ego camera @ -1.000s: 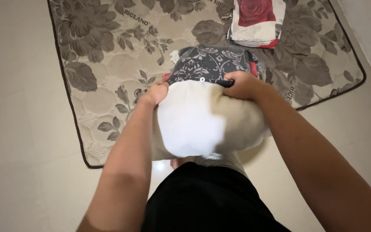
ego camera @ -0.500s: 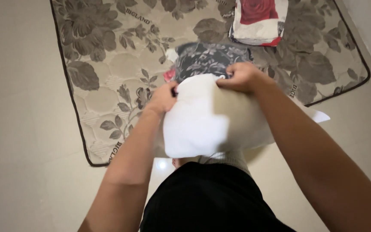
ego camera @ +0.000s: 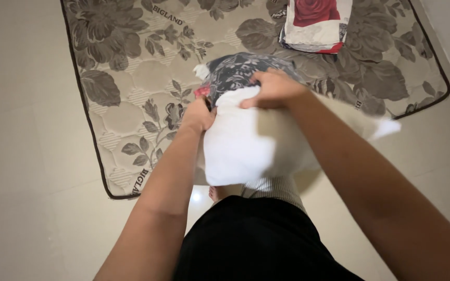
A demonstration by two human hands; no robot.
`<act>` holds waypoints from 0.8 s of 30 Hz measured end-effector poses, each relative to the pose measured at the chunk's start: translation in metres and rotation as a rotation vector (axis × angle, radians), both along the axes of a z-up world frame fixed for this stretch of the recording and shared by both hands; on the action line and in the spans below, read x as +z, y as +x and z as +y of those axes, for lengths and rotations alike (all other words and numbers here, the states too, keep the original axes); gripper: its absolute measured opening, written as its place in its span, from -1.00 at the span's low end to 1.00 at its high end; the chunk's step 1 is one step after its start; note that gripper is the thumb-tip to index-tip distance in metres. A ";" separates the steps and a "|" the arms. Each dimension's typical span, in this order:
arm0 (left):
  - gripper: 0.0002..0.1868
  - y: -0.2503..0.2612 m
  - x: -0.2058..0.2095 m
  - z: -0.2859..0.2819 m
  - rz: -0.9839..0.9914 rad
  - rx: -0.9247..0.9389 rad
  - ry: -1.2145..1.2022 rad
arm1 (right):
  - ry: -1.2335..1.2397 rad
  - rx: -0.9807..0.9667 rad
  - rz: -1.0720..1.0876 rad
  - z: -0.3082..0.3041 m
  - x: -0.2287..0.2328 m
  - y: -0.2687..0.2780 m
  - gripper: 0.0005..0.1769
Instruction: Replacing a pillowcase and buttoning it closed.
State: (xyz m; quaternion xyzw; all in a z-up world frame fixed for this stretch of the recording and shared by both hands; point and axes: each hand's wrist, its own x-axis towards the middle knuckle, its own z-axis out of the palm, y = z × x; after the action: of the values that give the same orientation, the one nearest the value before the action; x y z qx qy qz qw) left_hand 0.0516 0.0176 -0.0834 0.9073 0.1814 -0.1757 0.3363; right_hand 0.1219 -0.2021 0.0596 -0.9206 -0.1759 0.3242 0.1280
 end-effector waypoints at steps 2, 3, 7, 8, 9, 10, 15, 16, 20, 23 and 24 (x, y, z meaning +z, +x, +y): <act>-0.50 0.001 0.012 -0.003 0.072 -0.050 0.129 | 0.000 -0.013 -0.037 0.018 0.012 -0.010 0.20; -0.56 0.001 0.015 -0.005 0.097 -0.089 0.186 | -0.030 -0.025 -0.060 0.028 0.017 -0.013 0.27; -0.58 -0.014 0.045 -0.012 0.049 -0.088 0.167 | -0.096 0.130 -0.149 0.037 -0.002 -0.012 0.37; -0.58 -0.016 0.045 -0.010 0.052 -0.084 0.170 | -0.092 0.135 -0.146 0.034 -0.009 -0.011 0.37; -0.56 -0.019 0.044 -0.008 0.000 -0.061 0.109 | -0.051 0.202 -0.186 0.031 -0.016 -0.010 0.29; -0.53 -0.022 0.044 -0.007 -0.053 -0.037 0.048 | -0.010 0.268 -0.227 0.028 -0.023 -0.009 0.21; -0.51 -0.025 0.033 -0.001 -0.130 -0.030 -0.015 | -0.076 0.278 -0.333 0.047 -0.049 -0.007 -0.09; -0.52 -0.026 0.035 -0.002 -0.159 -0.031 -0.015 | -0.150 0.261 -0.375 0.051 -0.055 -0.006 -0.17; -0.57 -0.030 0.065 -0.010 -0.229 -0.062 -0.016 | -0.248 0.211 -0.412 0.049 -0.091 0.005 -0.41; -0.59 -0.034 0.098 -0.020 -0.108 -0.101 0.042 | -0.259 0.146 -0.419 0.039 -0.079 0.009 -0.59; -0.62 -0.037 0.094 -0.019 -0.141 -0.063 0.029 | -0.232 0.128 -0.416 0.037 -0.068 0.009 -0.60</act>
State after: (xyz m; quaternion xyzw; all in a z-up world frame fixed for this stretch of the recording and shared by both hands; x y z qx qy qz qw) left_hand 0.0150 -0.0017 0.0107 0.9274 0.1312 -0.1190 0.3295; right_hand 0.1305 -0.1652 -0.0088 -0.9631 -0.2179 0.1530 -0.0383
